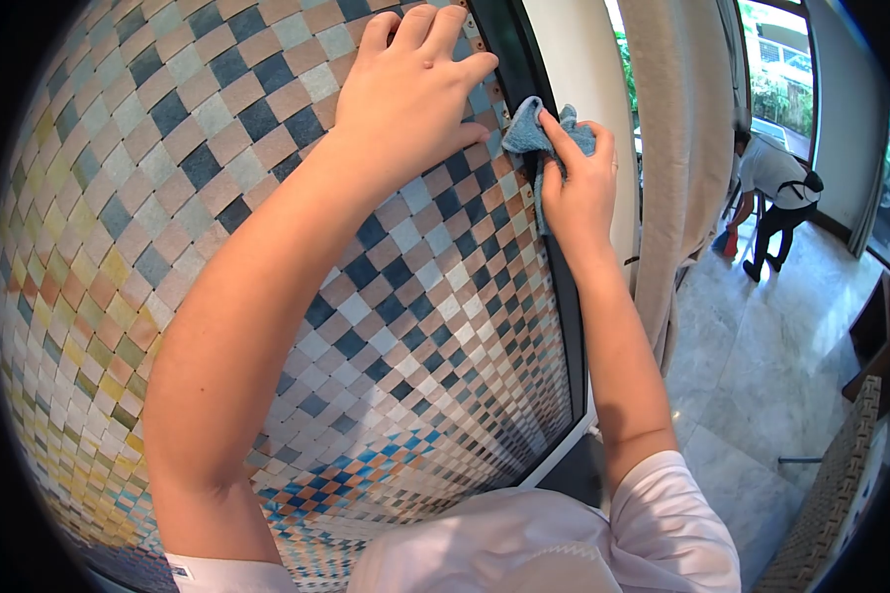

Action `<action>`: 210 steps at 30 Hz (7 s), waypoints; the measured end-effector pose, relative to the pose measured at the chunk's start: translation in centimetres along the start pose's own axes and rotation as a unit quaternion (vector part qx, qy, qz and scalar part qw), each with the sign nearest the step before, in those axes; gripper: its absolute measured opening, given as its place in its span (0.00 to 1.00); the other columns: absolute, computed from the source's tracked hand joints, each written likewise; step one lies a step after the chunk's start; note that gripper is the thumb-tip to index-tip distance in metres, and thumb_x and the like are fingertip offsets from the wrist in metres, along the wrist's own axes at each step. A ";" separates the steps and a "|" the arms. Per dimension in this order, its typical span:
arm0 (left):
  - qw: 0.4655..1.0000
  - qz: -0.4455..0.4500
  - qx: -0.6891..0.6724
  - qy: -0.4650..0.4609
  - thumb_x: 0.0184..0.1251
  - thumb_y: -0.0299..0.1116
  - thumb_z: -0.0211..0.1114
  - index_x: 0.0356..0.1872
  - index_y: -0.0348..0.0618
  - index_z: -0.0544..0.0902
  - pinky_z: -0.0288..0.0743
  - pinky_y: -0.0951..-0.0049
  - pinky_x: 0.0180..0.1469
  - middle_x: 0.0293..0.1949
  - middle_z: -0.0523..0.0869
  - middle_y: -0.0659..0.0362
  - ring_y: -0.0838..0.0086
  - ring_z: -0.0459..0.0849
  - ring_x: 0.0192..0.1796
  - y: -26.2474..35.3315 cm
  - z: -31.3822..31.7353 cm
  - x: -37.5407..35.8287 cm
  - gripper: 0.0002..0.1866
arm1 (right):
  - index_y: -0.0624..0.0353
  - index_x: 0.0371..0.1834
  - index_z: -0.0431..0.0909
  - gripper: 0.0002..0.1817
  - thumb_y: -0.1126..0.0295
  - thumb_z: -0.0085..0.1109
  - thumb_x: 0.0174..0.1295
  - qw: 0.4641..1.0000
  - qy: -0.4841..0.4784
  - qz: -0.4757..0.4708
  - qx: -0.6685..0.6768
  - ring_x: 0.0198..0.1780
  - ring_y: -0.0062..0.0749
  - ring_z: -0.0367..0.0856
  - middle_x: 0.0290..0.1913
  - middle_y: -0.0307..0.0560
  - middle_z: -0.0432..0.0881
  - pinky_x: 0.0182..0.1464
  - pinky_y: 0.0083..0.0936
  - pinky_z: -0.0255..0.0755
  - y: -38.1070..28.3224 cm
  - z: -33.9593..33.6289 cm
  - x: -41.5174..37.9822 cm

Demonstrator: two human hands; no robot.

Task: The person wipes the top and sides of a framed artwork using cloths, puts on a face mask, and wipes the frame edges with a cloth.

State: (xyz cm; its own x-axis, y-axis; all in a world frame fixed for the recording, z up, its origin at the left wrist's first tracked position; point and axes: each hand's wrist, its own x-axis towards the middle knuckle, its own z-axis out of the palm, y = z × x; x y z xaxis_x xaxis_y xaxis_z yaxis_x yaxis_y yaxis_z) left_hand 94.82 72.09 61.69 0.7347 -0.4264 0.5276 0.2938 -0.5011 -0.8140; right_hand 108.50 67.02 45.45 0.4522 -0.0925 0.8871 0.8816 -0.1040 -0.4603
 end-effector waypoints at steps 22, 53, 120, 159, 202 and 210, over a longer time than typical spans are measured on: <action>0.992 0.112 -0.041 -0.049 0.49 0.36 0.70 0.45 0.60 0.86 0.57 0.58 0.69 0.62 0.71 0.58 0.67 0.67 0.66 0.2 0.8 0.0 0.17 | 0.40 0.56 0.79 0.28 0.79 0.58 0.50 1.000 -0.016 0.019 0.010 0.54 0.53 0.70 0.53 0.57 0.68 0.55 0.41 0.69 0.5 -0.2 -1.0; 0.989 0.110 0.017 -0.096 0.59 0.31 0.63 0.50 0.61 0.81 0.57 0.56 0.70 0.62 0.72 0.57 0.65 0.68 0.66 1.2 0.6 -0.1 0.17 | 0.41 0.57 0.78 0.29 0.78 0.60 0.49 1.000 -0.021 0.012 -0.004 0.53 0.53 0.71 0.53 0.57 0.68 0.54 0.40 0.70 0.5 -0.5 -1.1; 0.915 -0.101 -0.323 -0.218 0.61 0.41 0.61 0.68 0.40 0.63 0.40 0.42 0.71 0.71 0.58 0.45 0.55 0.52 0.75 22.1 2.5 -14.3 0.35 | 0.55 0.63 0.71 0.25 0.74 0.56 0.59 0.969 -0.155 0.189 -0.043 0.54 0.62 0.67 0.55 0.65 0.66 0.55 0.46 0.67 5.1 -2.9 -21.4; 0.953 -0.160 -0.239 -0.092 0.60 0.38 0.62 0.68 0.34 0.61 0.47 0.50 0.72 0.72 0.56 0.44 0.51 0.53 0.74 8.1 -3.9 -9.7 0.36 | 0.61 0.53 0.78 0.19 0.76 0.55 0.56 0.996 0.013 -0.083 -0.024 0.49 0.54 0.72 0.51 0.57 0.71 0.51 0.41 0.69 -3.4 0.3 4.2; 0.910 -0.198 0.365 -0.004 0.67 0.67 0.38 0.70 0.38 0.60 0.41 0.53 0.74 0.70 0.62 0.47 0.59 0.55 0.74 -25.7 -26.7 -17.3 0.44 | 0.47 0.47 0.83 0.16 0.67 0.52 0.56 0.887 0.230 -0.398 0.041 0.46 0.48 0.79 0.45 0.50 0.77 0.46 0.36 0.78 -46.2 1.2 25.5; 0.856 -0.241 0.454 -0.055 0.67 0.69 0.36 0.70 0.40 0.59 0.38 0.48 0.73 0.71 0.60 0.48 0.58 0.54 0.74 -29.1 -33.8 -25.4 0.44 | 0.47 0.49 0.83 0.17 0.70 0.54 0.55 0.851 0.257 -0.452 0.079 0.50 0.45 0.76 0.51 0.48 0.75 0.52 0.35 0.74 -59.0 0.1 21.3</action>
State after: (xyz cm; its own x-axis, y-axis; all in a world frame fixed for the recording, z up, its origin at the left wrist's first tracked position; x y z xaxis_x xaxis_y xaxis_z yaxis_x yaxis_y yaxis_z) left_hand 46.98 72.06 80.16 0.4328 -0.2365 0.8699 0.8964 0.2150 -0.3876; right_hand 66.10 71.29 91.50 -0.5024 -0.4715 0.7248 0.8635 -0.2315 0.4480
